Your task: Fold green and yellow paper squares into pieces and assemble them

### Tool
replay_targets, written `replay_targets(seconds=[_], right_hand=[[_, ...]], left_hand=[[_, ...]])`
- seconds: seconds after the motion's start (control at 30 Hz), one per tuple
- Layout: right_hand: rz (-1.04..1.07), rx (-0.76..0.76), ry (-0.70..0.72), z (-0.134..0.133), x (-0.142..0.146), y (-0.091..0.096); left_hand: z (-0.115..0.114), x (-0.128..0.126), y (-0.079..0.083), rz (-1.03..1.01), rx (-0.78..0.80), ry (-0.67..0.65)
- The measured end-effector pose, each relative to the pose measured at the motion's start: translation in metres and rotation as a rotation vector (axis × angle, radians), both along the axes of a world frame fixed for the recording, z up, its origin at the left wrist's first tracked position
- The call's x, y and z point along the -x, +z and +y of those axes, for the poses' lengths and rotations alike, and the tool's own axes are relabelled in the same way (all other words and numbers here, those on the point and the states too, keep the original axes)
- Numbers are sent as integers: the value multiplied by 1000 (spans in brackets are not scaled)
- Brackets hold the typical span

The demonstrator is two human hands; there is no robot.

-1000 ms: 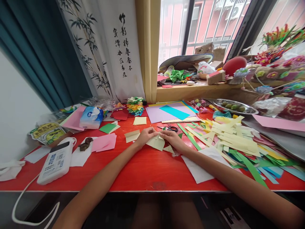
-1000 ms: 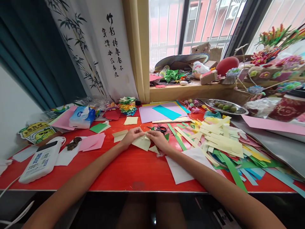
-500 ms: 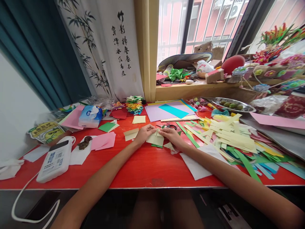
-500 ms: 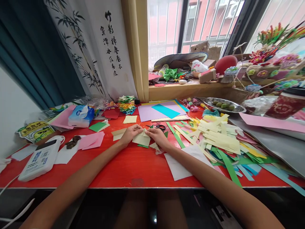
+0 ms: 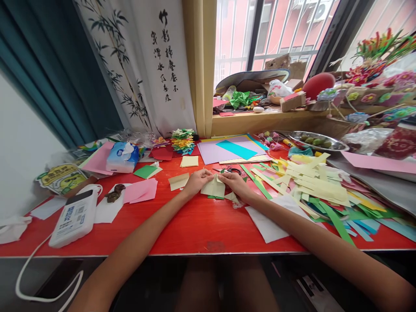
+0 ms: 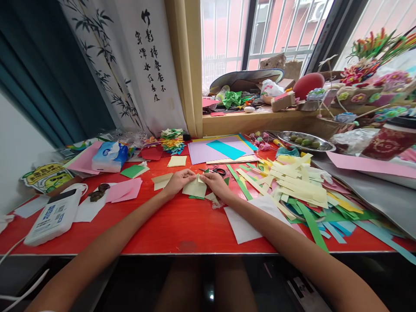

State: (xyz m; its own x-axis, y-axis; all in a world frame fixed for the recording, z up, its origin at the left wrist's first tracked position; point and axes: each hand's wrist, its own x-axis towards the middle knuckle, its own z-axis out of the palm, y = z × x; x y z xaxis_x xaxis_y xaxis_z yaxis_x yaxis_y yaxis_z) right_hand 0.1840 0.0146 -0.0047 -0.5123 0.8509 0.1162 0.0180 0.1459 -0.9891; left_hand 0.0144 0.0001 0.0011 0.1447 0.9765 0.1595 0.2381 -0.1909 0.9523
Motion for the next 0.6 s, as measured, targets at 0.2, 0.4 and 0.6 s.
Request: replay_targets(seconds=[0.2,0.4,0.6], right_hand=[[8,69,100,6,-3,-1],[75,215,225,5,-8,1],[77,170,238,-1,-8,7]], left_hand=[[-3,-1,4,8,2,24],[-7,-3,8,1,20,12],[-6,-2,8,-6,20,-13]])
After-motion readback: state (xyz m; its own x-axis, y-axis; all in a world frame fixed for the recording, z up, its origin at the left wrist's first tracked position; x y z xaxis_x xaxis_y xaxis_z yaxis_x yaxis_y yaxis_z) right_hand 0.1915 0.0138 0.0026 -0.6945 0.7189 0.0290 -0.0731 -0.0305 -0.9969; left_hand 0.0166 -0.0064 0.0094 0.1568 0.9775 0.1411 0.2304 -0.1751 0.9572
